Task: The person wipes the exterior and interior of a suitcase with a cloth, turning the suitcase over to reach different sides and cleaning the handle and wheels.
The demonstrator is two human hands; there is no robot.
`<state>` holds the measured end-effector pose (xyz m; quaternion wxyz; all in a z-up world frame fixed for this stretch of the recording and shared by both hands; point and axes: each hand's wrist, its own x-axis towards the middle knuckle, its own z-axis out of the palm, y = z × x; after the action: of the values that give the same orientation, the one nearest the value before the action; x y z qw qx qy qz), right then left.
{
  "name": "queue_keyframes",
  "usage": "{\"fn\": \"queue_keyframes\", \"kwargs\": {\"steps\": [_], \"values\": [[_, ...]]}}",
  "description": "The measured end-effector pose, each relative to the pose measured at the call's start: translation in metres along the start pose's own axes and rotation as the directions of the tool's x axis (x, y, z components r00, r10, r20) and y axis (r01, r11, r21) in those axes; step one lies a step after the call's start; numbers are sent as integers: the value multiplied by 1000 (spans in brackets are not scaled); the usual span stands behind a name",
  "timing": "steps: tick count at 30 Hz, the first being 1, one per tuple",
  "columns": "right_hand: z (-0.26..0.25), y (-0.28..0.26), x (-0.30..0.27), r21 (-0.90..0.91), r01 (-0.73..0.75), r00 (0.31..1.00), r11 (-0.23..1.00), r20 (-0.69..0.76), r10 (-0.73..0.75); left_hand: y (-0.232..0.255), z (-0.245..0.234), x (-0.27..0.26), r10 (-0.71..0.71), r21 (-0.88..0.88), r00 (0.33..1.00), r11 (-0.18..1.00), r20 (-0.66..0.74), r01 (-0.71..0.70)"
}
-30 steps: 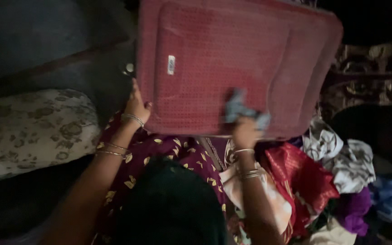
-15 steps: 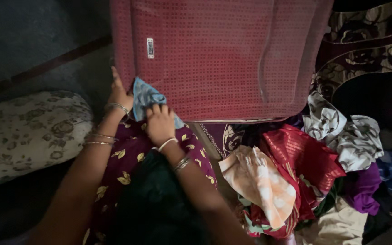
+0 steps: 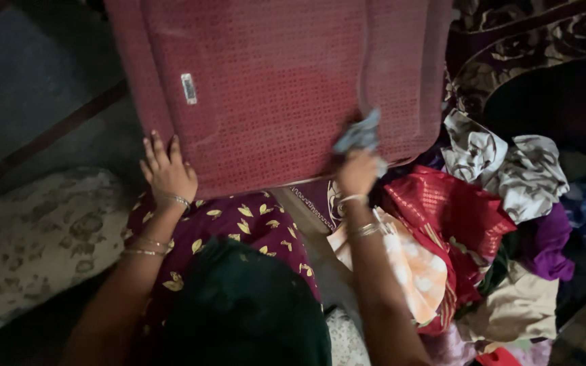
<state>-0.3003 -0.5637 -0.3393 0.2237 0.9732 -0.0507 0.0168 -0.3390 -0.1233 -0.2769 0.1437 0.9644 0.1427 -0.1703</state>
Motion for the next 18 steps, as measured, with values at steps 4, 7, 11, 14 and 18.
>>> {"fn": "queue_keyframes", "kwargs": {"steps": [4, 7, 11, 14, 18], "values": [[-90, -125, -79, 637, 380, 828, 670, 89, -554, 24, 2, 6, -2, -72, 999, 997, -32, 0], [-166, -173, -68, 701, 345, 817, 624, 103, -567, 58, 7, 25, 69, -136, 997, 988, -47, -75], [-186, -120, -10, 745, 149, 534, 650, 493, -687, 90, -2, 60, 186, -144, 981, 971, -59, -193], [-133, -38, 14, 790, 19, 923, 613, 221, -313, 101, -24, 86, 282, 24, 958, 959, 46, -283], [-44, 30, 41, 442, -214, 973, 871, 173, 151, 126, -49, 108, 338, 170, 884, 898, 322, -405]]}}
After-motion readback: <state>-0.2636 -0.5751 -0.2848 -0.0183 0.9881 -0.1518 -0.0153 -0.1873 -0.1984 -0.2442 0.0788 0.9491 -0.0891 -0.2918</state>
